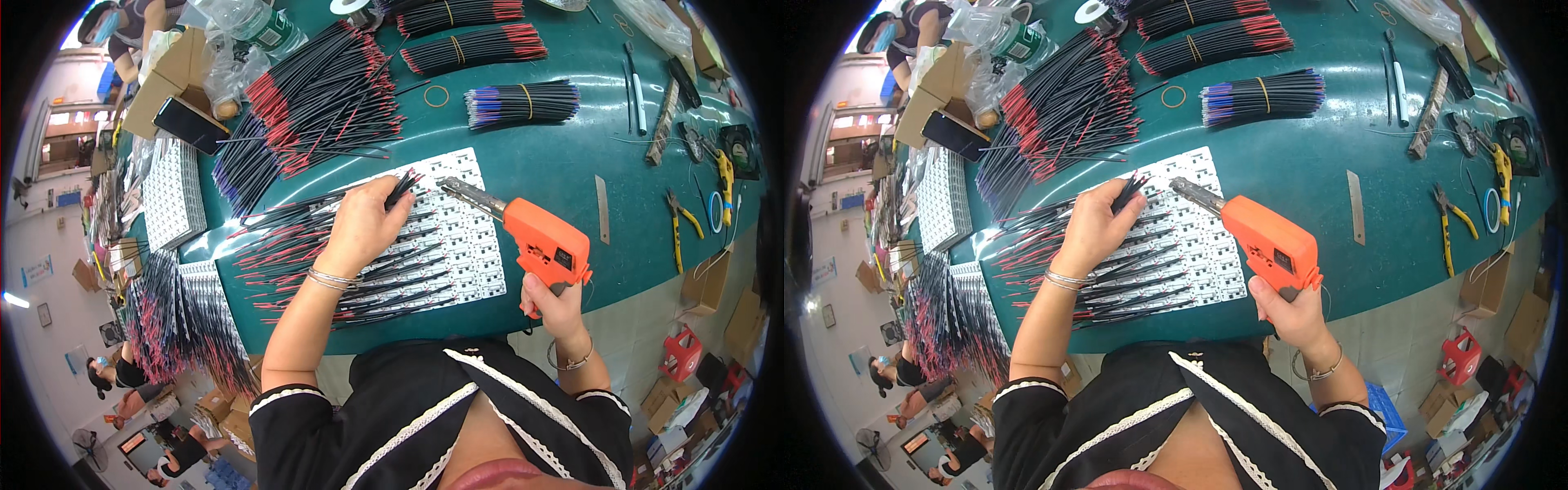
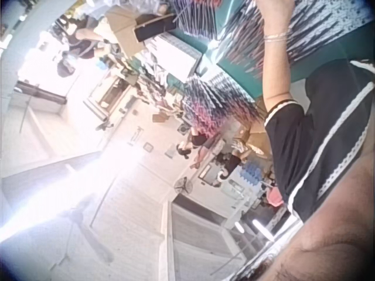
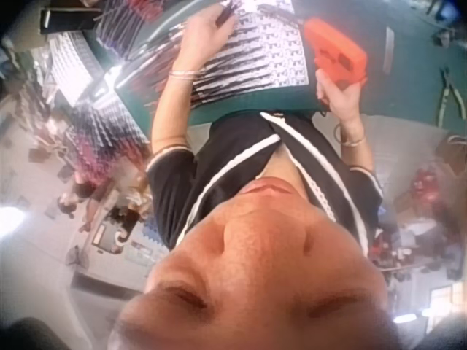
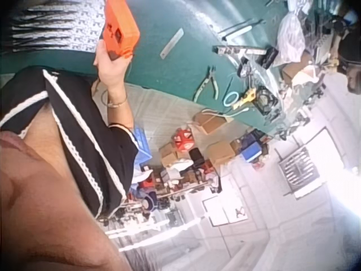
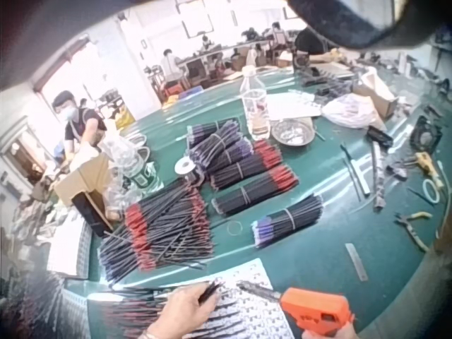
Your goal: The person positions wires onto circuit boards and solders them using a soldering gun.
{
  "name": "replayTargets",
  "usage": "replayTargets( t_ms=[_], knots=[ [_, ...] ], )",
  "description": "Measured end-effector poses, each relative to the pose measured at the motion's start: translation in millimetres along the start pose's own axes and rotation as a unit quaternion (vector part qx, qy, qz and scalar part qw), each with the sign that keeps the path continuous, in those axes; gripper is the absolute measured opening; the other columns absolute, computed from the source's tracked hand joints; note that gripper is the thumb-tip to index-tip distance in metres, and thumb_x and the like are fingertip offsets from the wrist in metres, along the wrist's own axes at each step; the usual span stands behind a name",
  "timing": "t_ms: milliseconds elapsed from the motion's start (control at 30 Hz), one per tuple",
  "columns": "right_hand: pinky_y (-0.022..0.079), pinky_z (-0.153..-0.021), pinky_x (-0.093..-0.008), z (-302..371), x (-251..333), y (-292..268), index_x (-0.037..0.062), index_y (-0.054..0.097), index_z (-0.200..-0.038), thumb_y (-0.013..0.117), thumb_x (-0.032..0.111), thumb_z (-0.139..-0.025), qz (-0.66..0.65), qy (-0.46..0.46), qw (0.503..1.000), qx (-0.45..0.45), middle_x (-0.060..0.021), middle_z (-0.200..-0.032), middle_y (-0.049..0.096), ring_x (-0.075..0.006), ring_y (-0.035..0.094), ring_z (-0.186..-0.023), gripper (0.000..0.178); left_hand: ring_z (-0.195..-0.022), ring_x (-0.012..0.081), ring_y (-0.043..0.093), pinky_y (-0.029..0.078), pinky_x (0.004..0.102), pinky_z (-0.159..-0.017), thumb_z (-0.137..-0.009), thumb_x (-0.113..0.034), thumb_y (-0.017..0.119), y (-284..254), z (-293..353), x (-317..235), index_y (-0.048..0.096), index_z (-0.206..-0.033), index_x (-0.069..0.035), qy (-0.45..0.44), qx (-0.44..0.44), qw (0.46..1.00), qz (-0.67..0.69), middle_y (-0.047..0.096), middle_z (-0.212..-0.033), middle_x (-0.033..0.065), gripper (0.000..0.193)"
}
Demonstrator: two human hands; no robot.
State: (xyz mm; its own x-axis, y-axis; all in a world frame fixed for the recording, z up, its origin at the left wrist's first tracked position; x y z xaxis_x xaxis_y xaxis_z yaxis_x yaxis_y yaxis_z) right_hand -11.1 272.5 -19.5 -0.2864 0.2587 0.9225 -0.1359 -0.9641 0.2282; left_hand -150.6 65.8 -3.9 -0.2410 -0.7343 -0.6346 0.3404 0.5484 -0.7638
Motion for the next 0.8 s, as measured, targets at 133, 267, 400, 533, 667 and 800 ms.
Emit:
replayTargets(
  t_ms=[133,267,400,533,667,800],
  knots=[
    [0.037,-0.038,-0.0203,1.0,-1.4,1.8,-0.0022,0.047,-0.094,0.051,0.01,-0.083,0.019,0.009,1.0,0.008,-0.0018,-0.051,0.047,-0.0076,0.044,-0.039,0.017,-0.055,0.0352,0.053,0.042,0.0398,-0.053,-0.075,-0.019,0.06,4.3,-0.5,0.7,0.054,-0.068,0.0,-0.032,0.024,0.999,-0.017,0.052,-0.056,0.0168,0.021],
    [0.037,-0.038,-0.0201,1.1,-3.3,1.9,-0.002,0.047,-0.093,0.052,0.01,-0.083,0.029,0.011,0.999,0.008,-0.0018,-0.053,0.047,-0.0074,0.044,-0.04,0.017,-0.055,0.0361,0.053,0.041,0.0415,-0.052,-0.075,-0.02,0.06,6.8,-2.1,0.5,0.053,-0.065,0.0,-0.017,0.026,0.998,-0.05,0.052,-0.054,0.0163,0.023],
    [0.037,-0.038,-0.0201,0.7,-3.1,2.5,-0.0022,0.047,-0.094,0.053,0.011,-0.083,0.024,0.012,1.0,0.01,-0.0017,-0.053,0.047,-0.0073,0.045,-0.04,0.018,-0.047,0.0313,0.046,0.038,0.0369,-0.048,-0.073,-0.02,0.063,8.7,-1.2,2.8,0.052,-0.066,0.002,0.005,0.004,0.999,-0.04,0.048,-0.053,0.0179,0.025],
    [0.037,-0.038,-0.02,0.1,-3.2,4.1,-0.0013,0.048,-0.092,0.053,0.012,-0.084,0.027,0.03,0.999,0.013,-0.0013,-0.053,0.047,-0.0071,0.045,-0.041,0.017,-0.049,0.033,0.049,0.039,0.0377,-0.05,-0.073,-0.02,0.063,10.5,-1.9,3.2,0.053,-0.067,0.002,0.007,0.005,0.999,-0.049,0.05,-0.055,0.0186,0.025],
    [0.037,-0.039,-0.0199,0.1,-4.4,4.8,-0.0001,0.048,-0.09,0.054,0.012,-0.083,0.033,0.035,0.999,0.006,-0.0012,-0.053,0.047,-0.0069,0.045,-0.041,0.014,-0.052,0.0346,0.05,0.04,0.0385,-0.051,-0.073,-0.019,0.062,10.0,-2.5,1.6,0.053,-0.067,0.002,0.0,0.012,0.999,-0.053,0.051,-0.056,0.0189,0.024],
    [0.037,-0.039,-0.0199,0.5,-3.7,5.2,0.0005,0.048,-0.088,0.054,0.011,-0.083,0.036,0.036,0.999,0.014,-0.0014,-0.052,0.047,-0.0071,0.045,-0.042,0.013,-0.054,0.0359,0.051,0.041,0.0393,-0.053,-0.072,-0.018,0.062,11.2,-2.3,3.1,0.054,-0.067,0.002,0.008,0.005,0.998,-0.055,0.052,-0.057,0.0193,0.022]
  ],
)
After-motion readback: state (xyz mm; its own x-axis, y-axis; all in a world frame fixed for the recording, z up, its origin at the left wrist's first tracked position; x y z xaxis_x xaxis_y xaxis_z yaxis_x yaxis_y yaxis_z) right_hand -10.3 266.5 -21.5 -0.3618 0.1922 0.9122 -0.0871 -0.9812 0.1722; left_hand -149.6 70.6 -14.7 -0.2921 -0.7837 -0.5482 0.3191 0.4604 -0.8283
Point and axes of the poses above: each hand's wrist, its own z-axis away from the middle knuckle, its own y-axis out of the palm, x = y × z, the point moved 5 cm from there along -z, towards the middle knuckle
